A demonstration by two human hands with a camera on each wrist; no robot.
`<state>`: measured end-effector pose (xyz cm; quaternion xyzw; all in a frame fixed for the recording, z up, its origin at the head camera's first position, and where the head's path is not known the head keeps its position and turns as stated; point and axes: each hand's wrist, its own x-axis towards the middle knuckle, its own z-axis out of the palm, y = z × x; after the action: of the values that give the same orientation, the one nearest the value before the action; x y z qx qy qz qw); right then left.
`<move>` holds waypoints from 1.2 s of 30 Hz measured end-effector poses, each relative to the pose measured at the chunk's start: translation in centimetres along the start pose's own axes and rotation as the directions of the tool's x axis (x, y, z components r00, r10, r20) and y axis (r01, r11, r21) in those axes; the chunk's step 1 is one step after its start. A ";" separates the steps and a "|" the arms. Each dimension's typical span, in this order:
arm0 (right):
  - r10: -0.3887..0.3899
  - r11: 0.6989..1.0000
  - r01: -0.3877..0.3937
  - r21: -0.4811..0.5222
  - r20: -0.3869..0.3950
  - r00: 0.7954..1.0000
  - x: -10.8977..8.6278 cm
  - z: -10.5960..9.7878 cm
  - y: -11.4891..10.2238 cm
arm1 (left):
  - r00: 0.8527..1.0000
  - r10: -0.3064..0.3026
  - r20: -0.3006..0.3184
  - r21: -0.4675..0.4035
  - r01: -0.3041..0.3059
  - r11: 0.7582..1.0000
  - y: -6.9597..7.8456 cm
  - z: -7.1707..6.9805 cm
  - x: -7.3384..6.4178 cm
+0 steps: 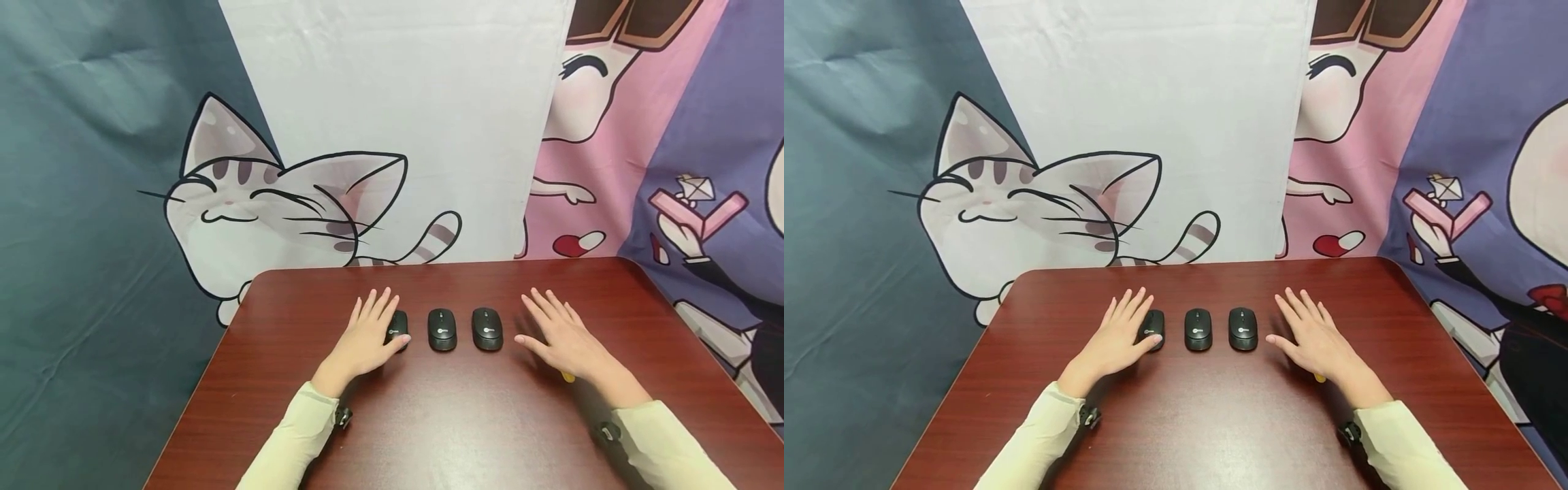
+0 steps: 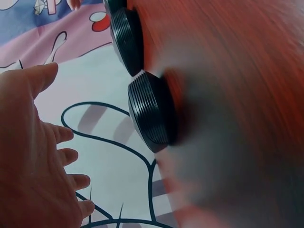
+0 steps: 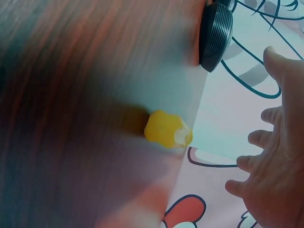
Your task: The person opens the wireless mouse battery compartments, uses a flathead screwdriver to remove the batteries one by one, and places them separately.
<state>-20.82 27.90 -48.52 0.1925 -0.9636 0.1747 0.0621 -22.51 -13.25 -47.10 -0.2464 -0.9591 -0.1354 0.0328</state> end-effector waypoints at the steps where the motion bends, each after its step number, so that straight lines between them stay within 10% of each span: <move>1: -0.001 1.000 0.001 0.001 0.001 1.000 0.0 0.1 0.0 | 1.000 0.003 0.002 0.002 -0.003 1.000 0.1 0.0 0.1; 36: -0.049 0.998 0.050 -0.030 0.015 0.999 1.0 1.6 -1.4 | 0.993 0.094 0.074 0.023 -0.096 0.995 4.7 2.9 3.4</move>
<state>-21.30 25.80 -49.41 0.2166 -0.9615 0.1572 0.0626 -23.19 -6.93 -48.35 -0.2959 -0.9486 -0.1121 0.0075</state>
